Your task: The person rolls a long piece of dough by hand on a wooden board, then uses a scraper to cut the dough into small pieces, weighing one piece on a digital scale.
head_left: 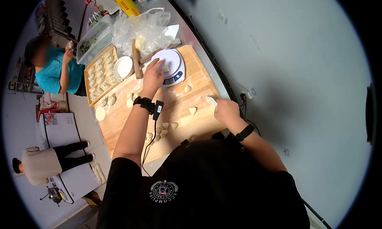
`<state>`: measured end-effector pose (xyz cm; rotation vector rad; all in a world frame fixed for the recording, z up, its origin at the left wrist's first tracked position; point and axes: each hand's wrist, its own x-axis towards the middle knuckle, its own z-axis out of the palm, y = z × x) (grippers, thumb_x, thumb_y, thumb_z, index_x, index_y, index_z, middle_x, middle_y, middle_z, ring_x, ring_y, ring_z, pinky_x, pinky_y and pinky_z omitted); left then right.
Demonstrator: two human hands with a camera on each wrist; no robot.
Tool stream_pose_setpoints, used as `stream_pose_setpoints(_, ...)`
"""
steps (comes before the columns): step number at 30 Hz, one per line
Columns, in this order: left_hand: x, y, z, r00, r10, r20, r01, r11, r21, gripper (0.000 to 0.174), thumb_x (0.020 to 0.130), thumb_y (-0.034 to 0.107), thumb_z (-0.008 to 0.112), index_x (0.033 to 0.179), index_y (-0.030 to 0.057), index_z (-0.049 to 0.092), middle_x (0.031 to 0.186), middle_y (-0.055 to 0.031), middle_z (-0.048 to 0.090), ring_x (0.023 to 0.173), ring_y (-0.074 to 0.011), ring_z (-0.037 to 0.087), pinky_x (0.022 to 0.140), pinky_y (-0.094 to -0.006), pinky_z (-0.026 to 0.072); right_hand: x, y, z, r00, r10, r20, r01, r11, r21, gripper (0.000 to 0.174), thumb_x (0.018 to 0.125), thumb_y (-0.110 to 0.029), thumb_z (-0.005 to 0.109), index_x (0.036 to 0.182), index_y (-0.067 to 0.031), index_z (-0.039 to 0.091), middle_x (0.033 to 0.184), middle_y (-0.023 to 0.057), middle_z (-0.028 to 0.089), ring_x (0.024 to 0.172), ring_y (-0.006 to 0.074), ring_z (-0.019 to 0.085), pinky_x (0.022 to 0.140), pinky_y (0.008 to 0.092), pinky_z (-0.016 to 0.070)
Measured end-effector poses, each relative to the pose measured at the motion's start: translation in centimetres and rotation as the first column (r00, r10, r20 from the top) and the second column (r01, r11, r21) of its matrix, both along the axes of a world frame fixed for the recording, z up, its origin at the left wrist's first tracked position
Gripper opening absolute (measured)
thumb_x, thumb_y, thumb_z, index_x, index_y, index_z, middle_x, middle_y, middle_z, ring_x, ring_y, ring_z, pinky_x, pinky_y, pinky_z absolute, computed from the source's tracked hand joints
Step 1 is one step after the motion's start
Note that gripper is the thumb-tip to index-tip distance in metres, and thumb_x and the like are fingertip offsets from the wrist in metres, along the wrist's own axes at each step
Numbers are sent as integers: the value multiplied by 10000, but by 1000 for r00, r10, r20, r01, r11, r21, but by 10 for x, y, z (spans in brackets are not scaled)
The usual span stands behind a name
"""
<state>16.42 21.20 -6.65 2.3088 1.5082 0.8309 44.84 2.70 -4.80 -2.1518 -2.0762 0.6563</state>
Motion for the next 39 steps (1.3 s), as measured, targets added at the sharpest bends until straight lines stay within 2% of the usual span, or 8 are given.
stream_pose_setpoints(5, 5, 7, -3, 974, -178, -140, 147, 966, -211, 353, 807, -8, 598, 1116, 91, 738, 1269, -168, 658, 1169, -374, 614, 1013, -412, 506, -3, 0, 5, 1000, -5, 7, 5, 1000, -27, 117, 778, -88, 631, 836, -43, 722, 852, 182, 722, 829, 378, 702, 742, 476, 549)
stream_pose_setpoints(11, -19, -24, -10, 937, 123, -326, -134, 991, -9, 187, 830, 85, 660, 992, 89, 754, 1032, -120, 704, 981, -351, 663, 841, -423, 552, -3, -1, 6, 1000, 3, -4, -3, 1000, 27, 98, 765, -80, 636, 800, -33, 715, 825, 190, 717, 799, 374, 705, 713, 475, 554)
stream_pose_setpoints(14, -9, -63, 1, 967, 93, -237, -101, 995, -22, 185, 834, 128, 690, 1004, 76, 742, 1030, -128, 694, 958, -360, 659, 835, -431, 549, -3, -2, 6, 1000, 0, -12, 1, 999, 33, 96, 770, -79, 632, 793, -37, 716, 826, 189, 718, 798, 373, 706, 712, 473, 556)
stream_pose_setpoints(18, 36, -122, 10, 904, -427, -15, 416, 889, -192, 305, 839, 163, 719, 1127, 71, 678, 1115, -137, 666, 1031, -353, 635, 886, -427, 540, -3, 0, 7, 1000, 0, -2, 0, 1000, -7, 106, 774, -74, 625, 801, -40, 722, 836, 178, 722, 819, 372, 707, 726, 470, 557)
stream_pose_setpoints(23, 61, -150, -28, 828, -551, -106, 511, 818, -264, 302, 848, 118, 694, 1149, 99, 681, 1143, -114, 664, 1041, -353, 633, 911, -426, 544, -3, 1, 13, 1000, -5, -3, 5, 1000, -15, 115, 772, -69, 624, 810, -35, 727, 850, 176, 725, 838, 370, 707, 743, 466, 556)
stream_pose_setpoints(32, 24, -37, -4, 994, -23, 107, 32, 996, -77, 263, 826, 71, 711, 1085, 32, 686, 1037, -167, 672, 947, -382, 650, 844, -431, 538, -3, -1, 8, 1000, 12, -12, -12, 1000, 2, 107, 783, -86, 630, 819, -37, 718, 830, 189, 715, 814, 374, 704, 736, 474, 553)
stream_pose_setpoints(37, 12, -20, 1, 997, 79, 21, -81, 986, 145, 301, 842, 104, 720, 1130, 35, 667, 1123, -172, 667, 972, -393, 652, 870, -423, 533, -2, 0, 10, 1000, 24, -4, -24, 1000, -9, 121, 766, -70, 631, 821, -34, 732, 845, 186, 724, 811, 374, 708, 732, 465, 555)
stream_pose_setpoints(39, -2, -35, -8, 991, 123, -60, -121, 992, 35, 292, 859, 120, 707, 1138, 47, 668, 1161, -151, 662, 1036, -376, 639, 945, -459, 505, -3, 0, 11, 1000, 11, -13, -11, 1000, -15, 115, 764, -72, 632, 810, -34, 730, 840, 189, 723, 803, 376, 708, 728, 468, 554)
